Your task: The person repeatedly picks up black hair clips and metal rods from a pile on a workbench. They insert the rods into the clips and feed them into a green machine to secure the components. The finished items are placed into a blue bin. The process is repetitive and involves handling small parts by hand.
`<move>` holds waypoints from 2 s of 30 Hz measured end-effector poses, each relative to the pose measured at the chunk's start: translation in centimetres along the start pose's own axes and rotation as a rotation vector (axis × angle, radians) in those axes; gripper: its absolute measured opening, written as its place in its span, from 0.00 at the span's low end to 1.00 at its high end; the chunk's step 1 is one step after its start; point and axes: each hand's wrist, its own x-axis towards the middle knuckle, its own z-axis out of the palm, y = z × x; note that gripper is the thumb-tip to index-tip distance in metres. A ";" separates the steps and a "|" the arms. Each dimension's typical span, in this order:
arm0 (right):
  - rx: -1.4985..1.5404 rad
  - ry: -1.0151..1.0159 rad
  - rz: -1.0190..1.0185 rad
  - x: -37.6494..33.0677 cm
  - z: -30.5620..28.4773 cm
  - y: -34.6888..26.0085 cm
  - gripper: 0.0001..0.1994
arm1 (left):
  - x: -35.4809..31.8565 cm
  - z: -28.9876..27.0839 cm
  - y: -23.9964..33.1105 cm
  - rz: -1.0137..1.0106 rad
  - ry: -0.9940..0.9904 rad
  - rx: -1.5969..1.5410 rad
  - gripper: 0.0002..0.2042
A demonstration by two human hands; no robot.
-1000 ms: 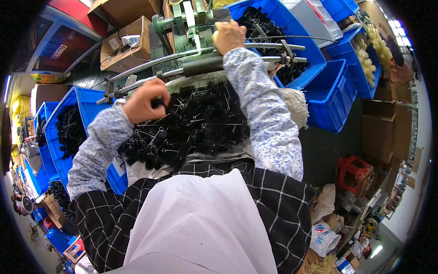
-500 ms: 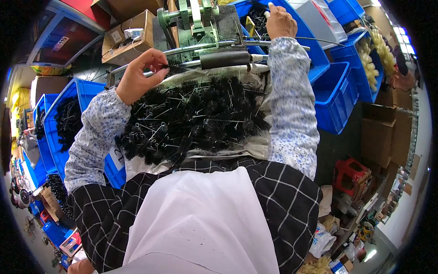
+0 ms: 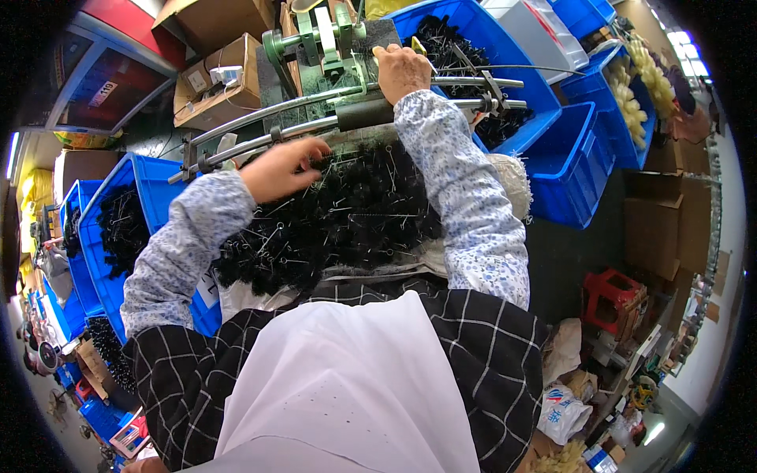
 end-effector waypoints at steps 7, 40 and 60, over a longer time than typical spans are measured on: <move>-0.120 -0.084 0.022 1.6 1.2 -0.5 0.09 | 1.6 3.4 -0.3 -0.128 -0.299 0.303 0.22; 0.070 0.056 -0.008 2.2 3.5 -5.3 0.10 | -0.6 -3.6 5.4 0.116 0.194 -0.149 0.10; -0.052 -0.062 0.195 3.4 -2.6 8.4 0.13 | 0.9 -4.4 2.5 0.058 0.265 -0.157 0.10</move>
